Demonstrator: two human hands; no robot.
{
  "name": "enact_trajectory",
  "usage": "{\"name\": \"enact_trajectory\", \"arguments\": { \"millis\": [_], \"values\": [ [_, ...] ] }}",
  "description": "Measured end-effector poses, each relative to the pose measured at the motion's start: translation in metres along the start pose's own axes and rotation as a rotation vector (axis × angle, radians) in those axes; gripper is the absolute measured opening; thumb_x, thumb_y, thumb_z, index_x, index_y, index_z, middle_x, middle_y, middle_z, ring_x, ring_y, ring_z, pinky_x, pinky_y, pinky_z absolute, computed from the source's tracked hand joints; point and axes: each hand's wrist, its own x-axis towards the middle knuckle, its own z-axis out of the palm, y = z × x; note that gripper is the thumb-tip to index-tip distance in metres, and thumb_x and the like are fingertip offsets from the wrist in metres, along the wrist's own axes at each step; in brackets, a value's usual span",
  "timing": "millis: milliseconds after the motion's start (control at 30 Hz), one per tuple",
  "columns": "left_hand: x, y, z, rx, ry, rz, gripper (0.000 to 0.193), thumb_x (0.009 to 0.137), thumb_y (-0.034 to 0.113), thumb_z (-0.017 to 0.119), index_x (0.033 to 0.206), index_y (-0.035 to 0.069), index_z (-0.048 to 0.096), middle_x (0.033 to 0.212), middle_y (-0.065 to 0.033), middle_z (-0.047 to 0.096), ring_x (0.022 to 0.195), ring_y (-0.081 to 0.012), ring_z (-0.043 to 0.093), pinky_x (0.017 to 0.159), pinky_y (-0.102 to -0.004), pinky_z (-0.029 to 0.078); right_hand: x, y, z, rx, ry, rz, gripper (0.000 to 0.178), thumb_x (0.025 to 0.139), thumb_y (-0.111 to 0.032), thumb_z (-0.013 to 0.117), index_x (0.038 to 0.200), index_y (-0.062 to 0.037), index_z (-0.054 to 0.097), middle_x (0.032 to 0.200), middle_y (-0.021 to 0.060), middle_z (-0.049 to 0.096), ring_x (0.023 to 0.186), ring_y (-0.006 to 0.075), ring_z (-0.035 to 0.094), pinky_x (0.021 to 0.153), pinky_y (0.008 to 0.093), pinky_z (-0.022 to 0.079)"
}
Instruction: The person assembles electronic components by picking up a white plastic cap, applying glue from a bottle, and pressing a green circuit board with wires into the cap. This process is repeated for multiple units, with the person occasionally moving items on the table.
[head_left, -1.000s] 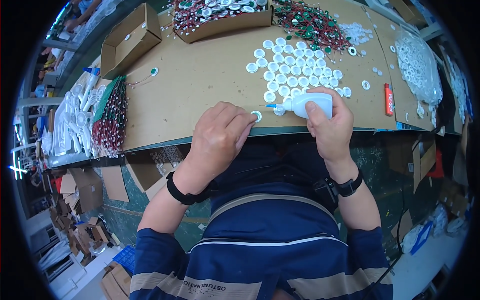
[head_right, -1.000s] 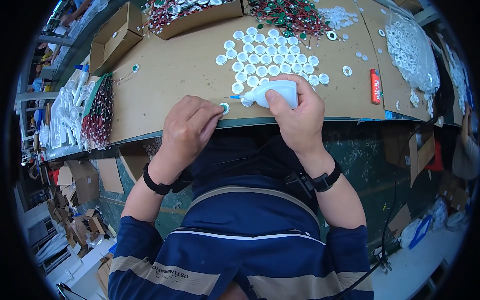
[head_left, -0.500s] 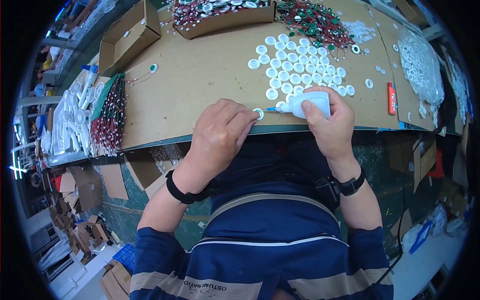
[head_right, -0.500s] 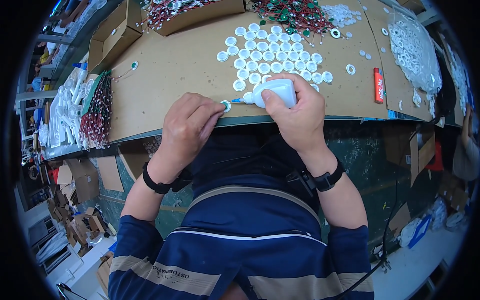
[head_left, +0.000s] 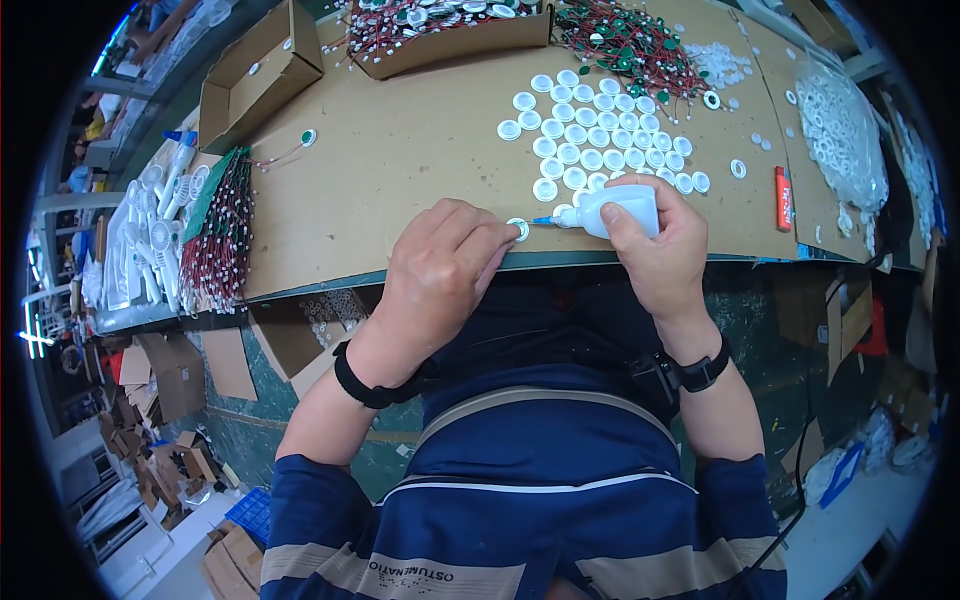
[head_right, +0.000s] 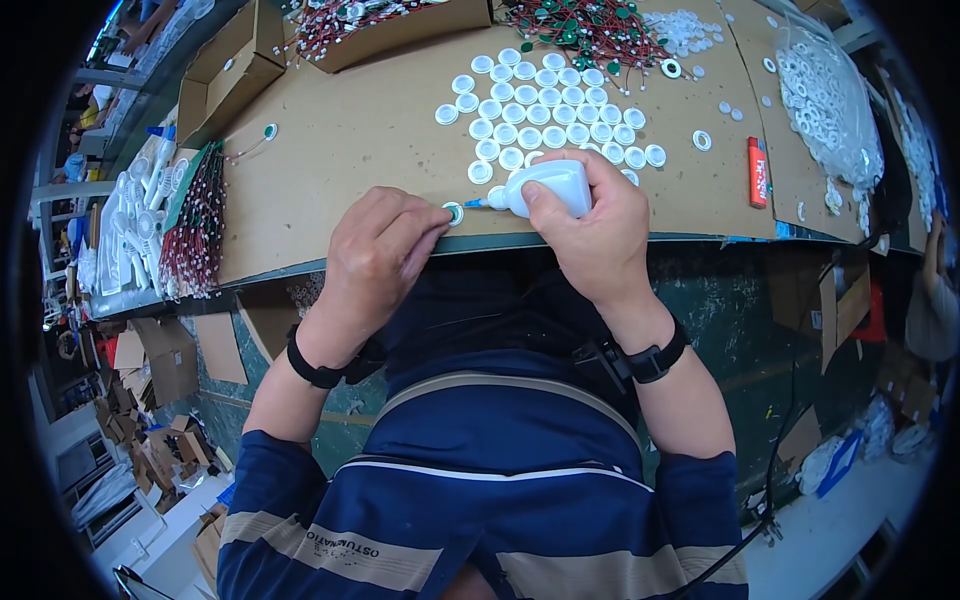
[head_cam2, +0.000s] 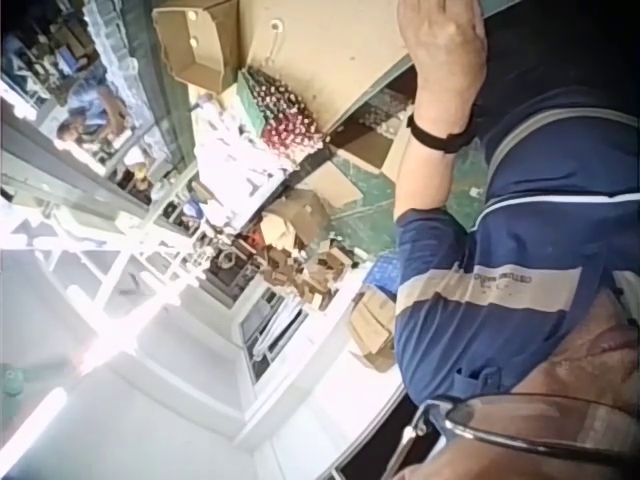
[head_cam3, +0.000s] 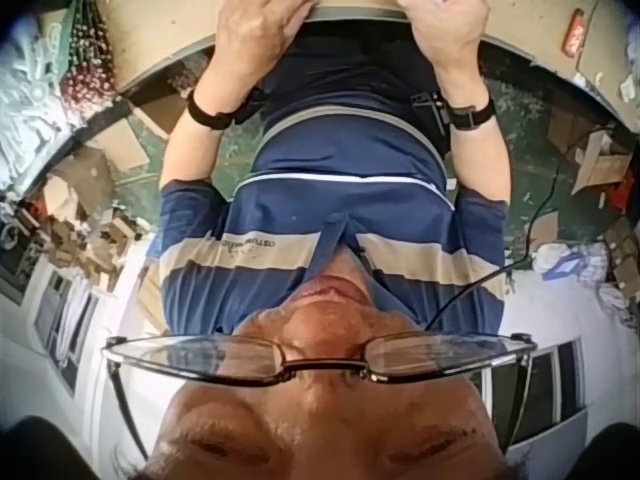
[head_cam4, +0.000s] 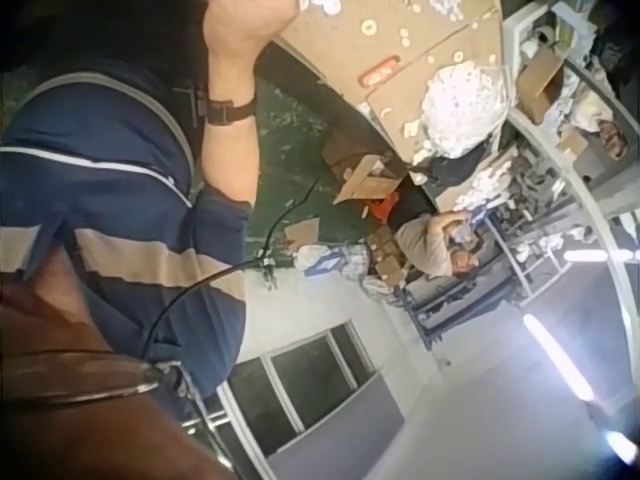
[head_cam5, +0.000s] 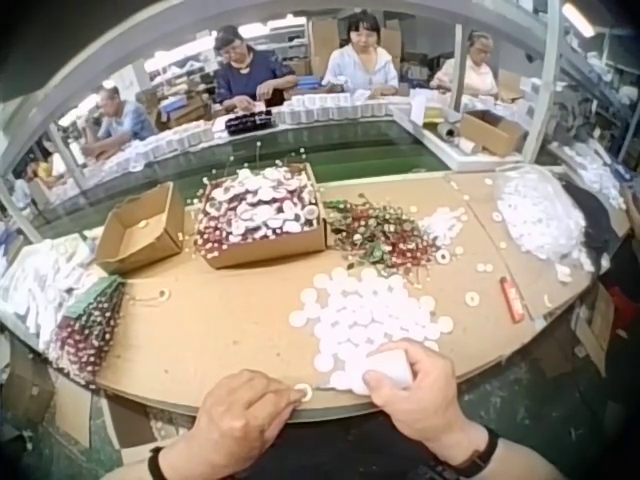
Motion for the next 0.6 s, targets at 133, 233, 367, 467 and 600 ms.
{"name": "enact_trajectory", "arguments": {
  "millis": [133, 233, 367, 467, 600],
  "values": [
    [0.0008, 0.0013, -0.0006, 0.0, -0.001, -0.007, 0.02, 0.086, -0.001, 0.093, 0.102, 0.004, 0.083, 0.097, -0.0109, 0.078, 0.093, -0.0314, 0.075, 0.082, -0.0435, 0.062, 0.0002, 0.0033, -0.0004, -0.01, -0.005, -0.029, 0.033, 0.105, -0.02, 0.086, 0.129, 0.0013, 0.078, 0.108, 0.0052, 0.08, 0.088, 0.0081, 0.068, 0.075, 0.0265, 0.053],
    [0.0006, 0.0023, -0.0007, -0.001, -0.002, -0.016, 0.02, 0.086, -0.001, 0.093, 0.102, 0.004, 0.083, 0.097, -0.011, 0.078, 0.093, -0.0315, 0.075, 0.082, -0.0435, 0.062, -0.0002, 0.0059, -0.001, 0.007, -0.008, -0.038, 0.034, 0.107, -0.021, 0.085, 0.131, 0.0017, 0.076, 0.104, 0.0023, 0.077, 0.078, 0.0032, 0.061, 0.064, 0.022, 0.047],
    [0.0014, 0.0046, -0.0004, -0.004, -0.001, -0.037, 0.019, 0.086, -0.001, 0.093, 0.102, 0.003, 0.083, 0.097, -0.0112, 0.078, 0.093, -0.0317, 0.075, 0.082, -0.0433, 0.062, -0.001, 0.0074, -0.0034, 0.074, -0.006, 0.004, 0.033, 0.108, -0.019, 0.084, 0.132, 0.0017, 0.076, 0.1, 0.0018, 0.076, 0.072, 0.0022, 0.057, 0.06, 0.0215, 0.043],
    [0.0023, 0.0056, -0.0005, -0.007, 0.002, -0.06, 0.018, 0.087, 0.0, 0.093, 0.102, 0.003, 0.083, 0.098, -0.0113, 0.078, 0.093, -0.0317, 0.075, 0.082, -0.0432, 0.062, -0.0023, 0.0075, -0.0047, 0.097, -0.016, 0.019, 0.032, 0.108, -0.018, 0.083, 0.133, 0.0016, 0.075, 0.098, 0.0014, 0.075, 0.068, 0.0018, 0.055, 0.057, 0.0214, 0.04],
    [0.0034, 0.0024, -0.0003, -0.021, -0.01, -0.073, 0.017, 0.088, 0.001, 0.093, 0.101, 0.002, 0.084, 0.098, -0.0114, 0.079, 0.093, -0.0317, 0.075, 0.082, -0.0431, 0.063, -0.0025, 0.0068, -0.0045, 0.076, -0.027, 0.007, 0.031, 0.108, -0.017, 0.082, 0.132, 0.0016, 0.076, 0.096, 0.0009, 0.074, 0.066, 0.0022, 0.055, 0.056, 0.0218, 0.04]
  ]
}}
